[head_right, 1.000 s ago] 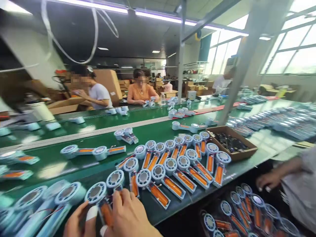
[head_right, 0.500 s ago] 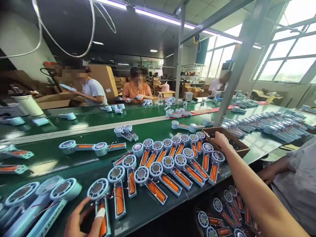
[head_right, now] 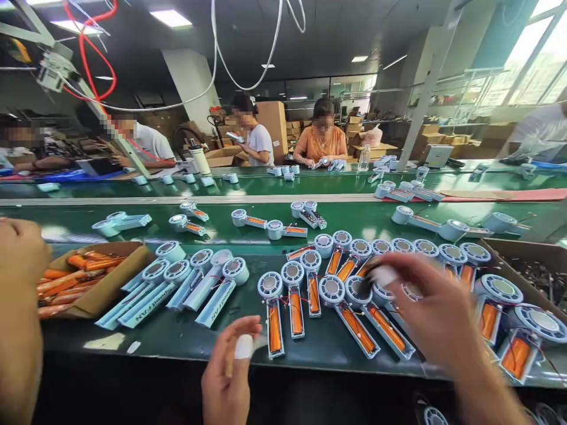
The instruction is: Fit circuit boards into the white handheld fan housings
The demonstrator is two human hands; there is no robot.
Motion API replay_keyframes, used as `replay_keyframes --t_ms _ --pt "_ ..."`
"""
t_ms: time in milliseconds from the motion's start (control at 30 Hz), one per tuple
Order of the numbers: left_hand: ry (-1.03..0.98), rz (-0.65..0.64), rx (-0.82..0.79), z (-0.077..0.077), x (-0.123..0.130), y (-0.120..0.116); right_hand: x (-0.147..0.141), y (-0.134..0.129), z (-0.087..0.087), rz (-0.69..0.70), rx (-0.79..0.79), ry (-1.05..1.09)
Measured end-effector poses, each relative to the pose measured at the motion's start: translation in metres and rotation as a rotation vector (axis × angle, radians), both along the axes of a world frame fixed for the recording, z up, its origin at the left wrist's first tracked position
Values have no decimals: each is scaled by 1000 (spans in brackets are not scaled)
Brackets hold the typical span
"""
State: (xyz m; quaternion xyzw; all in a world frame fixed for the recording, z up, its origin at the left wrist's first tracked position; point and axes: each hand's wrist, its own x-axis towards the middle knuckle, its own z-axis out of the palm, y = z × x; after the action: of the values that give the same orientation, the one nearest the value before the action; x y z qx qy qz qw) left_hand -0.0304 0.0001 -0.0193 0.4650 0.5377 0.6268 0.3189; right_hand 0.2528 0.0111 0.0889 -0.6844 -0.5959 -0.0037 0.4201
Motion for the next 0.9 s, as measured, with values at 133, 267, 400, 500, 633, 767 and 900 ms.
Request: replay_keyframes --t_ms 133,267,400,500,633,767,900 --pt "75 -153 -78 1 2 -16 -127 2 -34 683 -134 353" --pt "97 -172 -236 -1 -24 -12 -169 25 -59 698 -232 207" --pt "69 -178 -261 4 -40 -5 -173 44 -78 526 -204 -202" --pt "39 -205 -275 7 -37 -1 -176 45 -87 573 -215 -255" --pt "-47 -191 -299 7 -28 1 -172 39 -91 597 -210 -255" --pt "-56 -181 -339 2 -22 -2 -161 31 -93 647 -209 -166" --pt "-26 -175 -370 0 -19 -5 -153 17 -97 757 -216 48"
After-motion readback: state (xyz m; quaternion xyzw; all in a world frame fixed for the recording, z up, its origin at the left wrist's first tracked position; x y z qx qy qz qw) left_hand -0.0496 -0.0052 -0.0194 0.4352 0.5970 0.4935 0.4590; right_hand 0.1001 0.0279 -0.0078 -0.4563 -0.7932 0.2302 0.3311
